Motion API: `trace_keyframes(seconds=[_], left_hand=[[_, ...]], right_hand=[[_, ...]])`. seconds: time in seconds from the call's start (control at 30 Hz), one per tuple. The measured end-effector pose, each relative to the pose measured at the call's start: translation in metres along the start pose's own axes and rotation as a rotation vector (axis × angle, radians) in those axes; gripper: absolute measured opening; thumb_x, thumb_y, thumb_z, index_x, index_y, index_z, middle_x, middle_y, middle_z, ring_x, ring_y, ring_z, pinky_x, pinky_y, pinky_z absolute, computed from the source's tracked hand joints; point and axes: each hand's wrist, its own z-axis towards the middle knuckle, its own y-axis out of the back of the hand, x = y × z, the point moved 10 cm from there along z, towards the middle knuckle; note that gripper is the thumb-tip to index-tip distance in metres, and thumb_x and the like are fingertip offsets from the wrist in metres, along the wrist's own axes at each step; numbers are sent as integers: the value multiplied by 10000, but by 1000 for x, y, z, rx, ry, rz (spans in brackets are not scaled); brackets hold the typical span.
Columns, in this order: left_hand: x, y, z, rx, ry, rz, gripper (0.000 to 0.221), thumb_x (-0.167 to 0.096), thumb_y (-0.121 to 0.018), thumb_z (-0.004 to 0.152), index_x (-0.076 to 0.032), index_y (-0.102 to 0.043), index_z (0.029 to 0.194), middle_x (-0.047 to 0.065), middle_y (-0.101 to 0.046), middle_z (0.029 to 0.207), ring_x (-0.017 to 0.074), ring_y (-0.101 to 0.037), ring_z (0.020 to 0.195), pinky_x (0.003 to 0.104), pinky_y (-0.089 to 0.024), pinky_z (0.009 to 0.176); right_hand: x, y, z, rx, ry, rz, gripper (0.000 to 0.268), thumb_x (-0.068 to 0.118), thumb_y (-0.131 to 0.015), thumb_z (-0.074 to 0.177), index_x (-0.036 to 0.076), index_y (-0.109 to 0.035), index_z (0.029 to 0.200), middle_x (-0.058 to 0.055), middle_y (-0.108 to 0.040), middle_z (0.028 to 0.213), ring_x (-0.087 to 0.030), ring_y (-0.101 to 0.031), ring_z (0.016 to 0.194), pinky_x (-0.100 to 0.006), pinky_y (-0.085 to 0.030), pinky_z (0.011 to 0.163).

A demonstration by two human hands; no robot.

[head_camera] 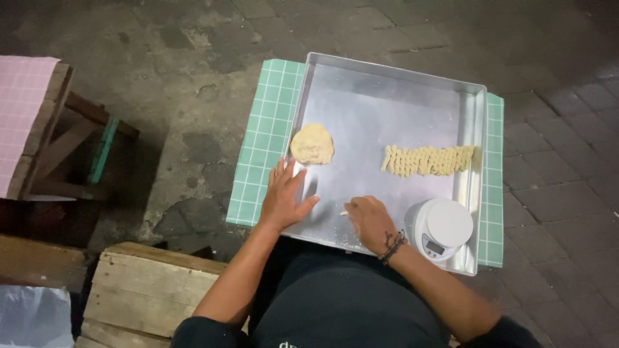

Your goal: Rolling dough into thin strips and braiding them together on a metal tray.

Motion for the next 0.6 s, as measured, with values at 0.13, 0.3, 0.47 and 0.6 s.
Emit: trace_keyframes(seconds=[0.13,0.3,0.47,0.6], left_hand=[[-3,4,0,0,1,2,746,-596,-731,845,-66,-635,1361,286,-463,1529,502,-319,1479,609,-229,1203],[-3,4,3,42,33,-8,743,-601,-713,845,-67,-642,1357,293,-451,1538,503,-310,1484,602,-222,1212],[-3,5,3,15,25,-12,747,-612,-720,843,-54,-656,1336,300,-477,1513,505,-330,1474,591,-234,1213],[-3,5,2,-13,-9,27,726,-603,-731,848,-64,-664,1329,287,-485,1515,482,-354,1469,573,-252,1216]], right_hand=[[34,33,10,-130,51,45,303,190,-519,1046,-36,-634,1212,-190,-672,1173,-326,-552,1296,-493,-286,1199],[22,9,23,-62,-181,-147,800,588,-482,991,-34,-428,1493,-281,-380,1580,-506,-314,1444,-599,-173,1160],[-2,34,67,166,-335,-118,887,683,-277,1021,-8,-292,1576,-262,-256,1650,-462,-169,1529,-579,-44,1226],[-36,39,94,-32,-399,-150,973,744,-382,958,-19,-344,1561,-267,-298,1636,-465,-217,1522,-584,-81,1231]])
